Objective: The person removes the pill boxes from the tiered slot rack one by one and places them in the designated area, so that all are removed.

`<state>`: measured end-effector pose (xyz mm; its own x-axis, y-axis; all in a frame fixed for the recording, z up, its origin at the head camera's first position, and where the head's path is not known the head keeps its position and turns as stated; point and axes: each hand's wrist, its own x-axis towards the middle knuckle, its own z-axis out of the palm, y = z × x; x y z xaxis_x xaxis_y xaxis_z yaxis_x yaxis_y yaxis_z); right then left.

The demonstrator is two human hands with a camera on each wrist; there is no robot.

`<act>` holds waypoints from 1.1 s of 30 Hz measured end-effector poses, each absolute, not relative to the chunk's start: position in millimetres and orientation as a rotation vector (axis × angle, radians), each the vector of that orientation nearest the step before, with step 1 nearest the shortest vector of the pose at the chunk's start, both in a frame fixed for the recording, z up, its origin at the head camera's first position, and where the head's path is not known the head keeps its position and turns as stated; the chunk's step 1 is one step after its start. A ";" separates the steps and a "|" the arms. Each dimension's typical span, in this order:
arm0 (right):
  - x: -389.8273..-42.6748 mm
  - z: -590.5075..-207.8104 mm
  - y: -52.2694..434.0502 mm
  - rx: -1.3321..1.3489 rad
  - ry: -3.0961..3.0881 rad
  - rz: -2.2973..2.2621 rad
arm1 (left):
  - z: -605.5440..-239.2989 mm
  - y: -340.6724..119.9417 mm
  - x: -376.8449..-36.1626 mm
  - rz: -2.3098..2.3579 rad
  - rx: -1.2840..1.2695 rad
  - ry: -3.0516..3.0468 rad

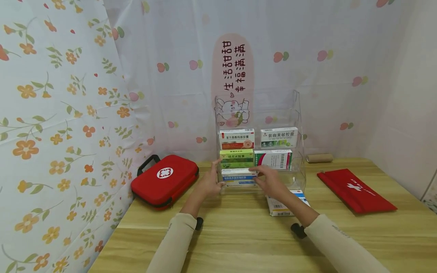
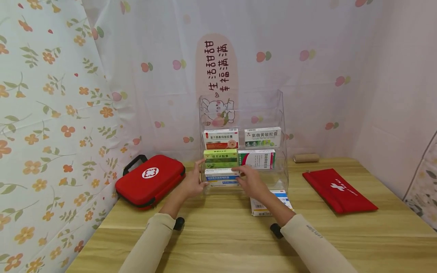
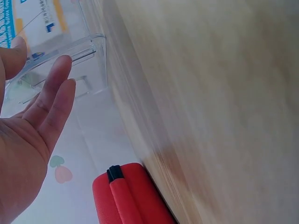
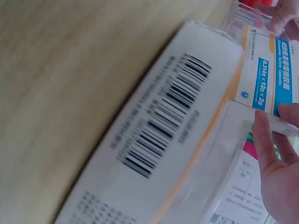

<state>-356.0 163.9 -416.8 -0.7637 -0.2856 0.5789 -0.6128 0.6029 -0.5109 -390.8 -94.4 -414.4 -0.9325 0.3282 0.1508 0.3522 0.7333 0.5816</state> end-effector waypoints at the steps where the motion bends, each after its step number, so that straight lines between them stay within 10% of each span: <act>1: -355.7 -414.7 164.8 0.717 -2.382 1.006 | -414.2 -94.3 -390.9 -0.982 -0.566 -2.886; 33: -323.0 -382.9 179.5 0.688 -2.332 1.001 | -414.1 -94.0 -390.8 -0.993 -0.626 -2.847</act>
<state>-323.0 179.5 -382.9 -0.7437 -0.2475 0.6210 -0.6207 0.6007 -0.5038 -390.8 -94.0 -414.1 -0.9156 0.3553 0.1885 0.3954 0.7097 0.5830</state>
